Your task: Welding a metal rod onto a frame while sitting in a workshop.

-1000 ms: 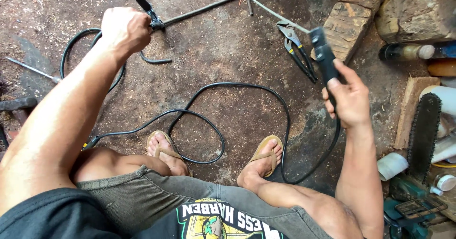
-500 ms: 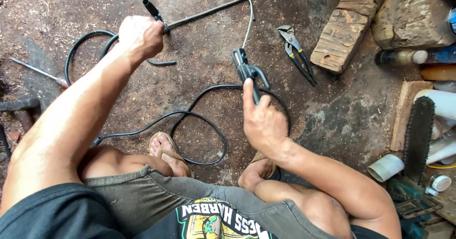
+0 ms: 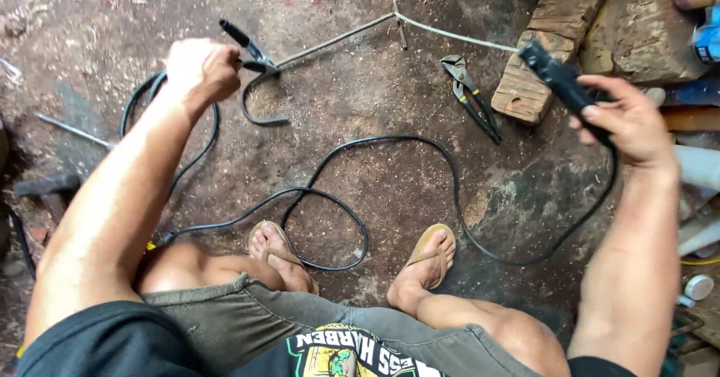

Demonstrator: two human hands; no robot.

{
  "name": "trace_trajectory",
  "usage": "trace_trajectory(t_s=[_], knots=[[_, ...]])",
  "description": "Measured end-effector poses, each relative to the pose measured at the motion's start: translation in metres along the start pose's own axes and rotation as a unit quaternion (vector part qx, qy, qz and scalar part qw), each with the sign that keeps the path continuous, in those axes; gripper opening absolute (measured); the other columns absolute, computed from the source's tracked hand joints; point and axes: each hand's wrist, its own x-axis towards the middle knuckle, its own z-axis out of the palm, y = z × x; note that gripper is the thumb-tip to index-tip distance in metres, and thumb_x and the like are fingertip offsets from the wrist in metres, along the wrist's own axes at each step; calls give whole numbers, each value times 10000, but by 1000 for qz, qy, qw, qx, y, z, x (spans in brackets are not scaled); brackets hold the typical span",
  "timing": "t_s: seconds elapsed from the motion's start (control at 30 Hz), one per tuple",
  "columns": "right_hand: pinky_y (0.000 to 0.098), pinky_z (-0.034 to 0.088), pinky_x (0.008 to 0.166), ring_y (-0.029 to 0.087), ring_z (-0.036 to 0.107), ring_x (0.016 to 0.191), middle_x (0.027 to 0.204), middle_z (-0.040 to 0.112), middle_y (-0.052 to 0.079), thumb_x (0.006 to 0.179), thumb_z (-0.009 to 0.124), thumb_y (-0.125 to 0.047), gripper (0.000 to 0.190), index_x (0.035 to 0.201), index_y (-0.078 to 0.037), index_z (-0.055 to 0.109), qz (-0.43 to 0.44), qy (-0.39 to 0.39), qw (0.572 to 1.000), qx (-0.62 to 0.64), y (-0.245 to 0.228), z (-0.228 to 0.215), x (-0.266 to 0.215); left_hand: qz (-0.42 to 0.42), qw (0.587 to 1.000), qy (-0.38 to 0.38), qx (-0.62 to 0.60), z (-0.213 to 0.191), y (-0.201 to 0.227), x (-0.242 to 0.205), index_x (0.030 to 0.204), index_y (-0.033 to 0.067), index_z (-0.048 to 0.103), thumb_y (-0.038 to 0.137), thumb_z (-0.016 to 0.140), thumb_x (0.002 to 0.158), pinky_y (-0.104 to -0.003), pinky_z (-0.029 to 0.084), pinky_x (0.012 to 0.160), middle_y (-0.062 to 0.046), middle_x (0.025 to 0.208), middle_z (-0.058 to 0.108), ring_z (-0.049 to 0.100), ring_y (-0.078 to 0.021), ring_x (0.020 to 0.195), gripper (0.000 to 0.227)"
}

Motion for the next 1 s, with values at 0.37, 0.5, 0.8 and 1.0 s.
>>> trace_trajectory(t_s=[0.37,0.5,0.8,1.0], knots=[[497,568,837,425,711,996,1152,732,206,993,775,-266,425,1361,-111,631,-199,155,840,-480,-57,130,-42,43,999,-1,21,-15,60,-11,932,78,732,115,490,956,-438,564,612,-125,715,671,659,-260,626,246],[516,564,814,442,708,943,1121,738,202,1053,760,-265,397,1402,-132,625,-170,177,825,-510,-89,156,-54,77,988,109,79,5,60,-4,1071,23,697,134,472,878,-476,542,814,-215,937,692,687,-328,885,316],[523,559,804,442,712,931,1091,739,204,1026,757,-267,439,1425,-146,620,-149,189,828,-506,-84,153,-59,25,954,97,281,23,41,52,1256,-64,592,340,490,960,-628,414,982,-312,1102,658,630,-435,1084,512],[517,561,808,430,719,960,1112,742,186,1028,750,-266,468,1448,-148,579,-157,195,833,-494,-76,153,-62,15,964,46,262,32,40,58,1176,-65,627,284,510,996,-603,493,853,-266,1027,644,652,-389,932,410]])
